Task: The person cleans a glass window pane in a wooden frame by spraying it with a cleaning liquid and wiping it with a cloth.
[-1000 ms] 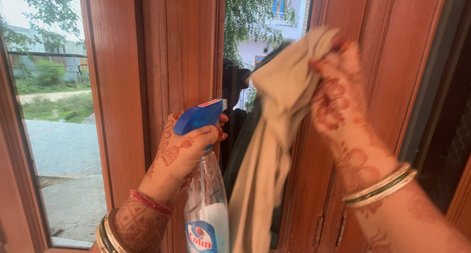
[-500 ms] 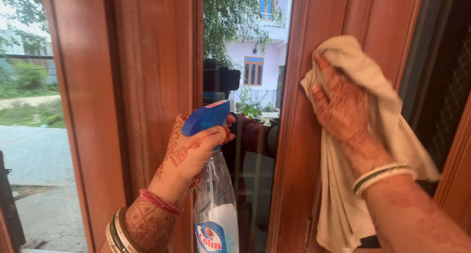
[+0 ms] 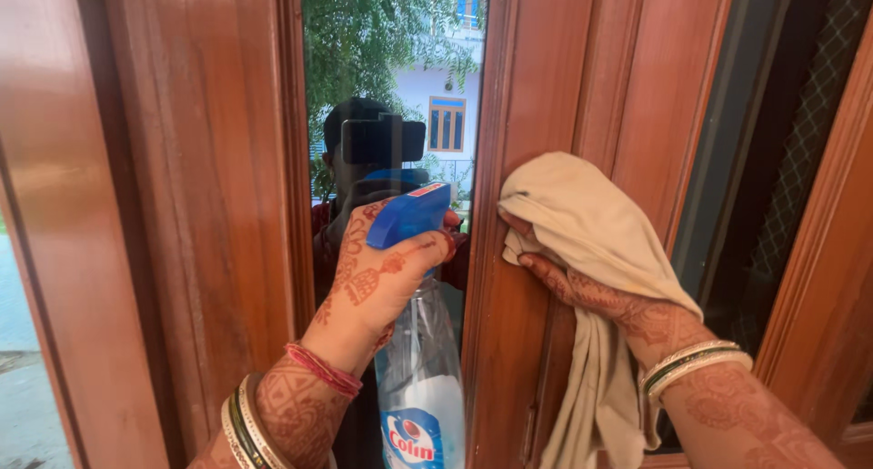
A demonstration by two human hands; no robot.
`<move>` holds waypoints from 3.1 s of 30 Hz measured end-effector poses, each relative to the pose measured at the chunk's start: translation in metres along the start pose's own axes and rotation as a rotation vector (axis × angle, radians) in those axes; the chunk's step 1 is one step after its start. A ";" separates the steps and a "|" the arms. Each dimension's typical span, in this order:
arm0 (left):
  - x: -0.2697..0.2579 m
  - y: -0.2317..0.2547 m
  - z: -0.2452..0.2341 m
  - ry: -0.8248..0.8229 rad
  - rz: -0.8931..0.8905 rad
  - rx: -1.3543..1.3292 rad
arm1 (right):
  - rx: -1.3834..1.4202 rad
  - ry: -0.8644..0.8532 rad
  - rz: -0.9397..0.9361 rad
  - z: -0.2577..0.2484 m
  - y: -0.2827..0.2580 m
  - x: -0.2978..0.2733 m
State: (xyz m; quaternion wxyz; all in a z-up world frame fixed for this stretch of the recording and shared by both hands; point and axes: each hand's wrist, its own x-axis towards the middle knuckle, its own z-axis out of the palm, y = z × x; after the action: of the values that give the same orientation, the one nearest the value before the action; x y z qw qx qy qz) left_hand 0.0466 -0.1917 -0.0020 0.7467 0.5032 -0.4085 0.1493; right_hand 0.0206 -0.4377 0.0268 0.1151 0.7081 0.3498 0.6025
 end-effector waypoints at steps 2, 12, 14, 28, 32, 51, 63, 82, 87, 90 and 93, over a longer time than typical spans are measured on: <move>0.003 0.000 0.006 -0.005 0.017 0.008 | -0.010 0.002 0.009 -0.003 0.011 0.009; 0.019 -0.006 0.015 0.019 0.066 0.117 | 0.050 0.076 0.074 -0.003 0.081 0.080; 0.025 -0.005 0.015 0.011 0.090 0.158 | 0.090 0.091 0.084 0.002 0.096 0.095; 0.039 0.012 0.025 0.122 0.111 0.197 | 0.027 0.253 0.345 0.057 0.147 0.132; 0.029 0.002 0.019 0.131 0.047 0.189 | 0.171 0.363 0.357 0.063 0.117 0.131; -0.030 -0.029 0.010 0.171 0.028 0.239 | 0.843 0.396 0.750 0.062 -0.010 0.057; -0.061 -0.048 0.025 0.188 -0.033 0.216 | 0.465 0.312 0.586 0.081 -0.042 -0.015; -0.117 -0.076 0.036 0.260 -0.116 0.229 | 1.043 0.174 1.053 0.104 -0.095 -0.085; -0.136 -0.074 0.037 0.267 -0.173 0.215 | 0.844 0.205 0.895 0.108 -0.112 -0.110; -0.148 -0.075 0.037 0.274 -0.188 0.200 | 0.818 0.210 0.877 0.110 -0.122 -0.122; -0.157 -0.079 0.039 0.292 -0.213 0.215 | 0.805 0.218 0.874 0.111 -0.130 -0.134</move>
State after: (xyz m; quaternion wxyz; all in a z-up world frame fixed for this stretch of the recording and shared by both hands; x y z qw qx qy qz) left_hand -0.0193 -0.2315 -0.1651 0.7515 0.5935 -0.2221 0.1835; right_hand 0.0745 -0.3995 -0.1802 -0.4568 0.7082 0.2368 0.4834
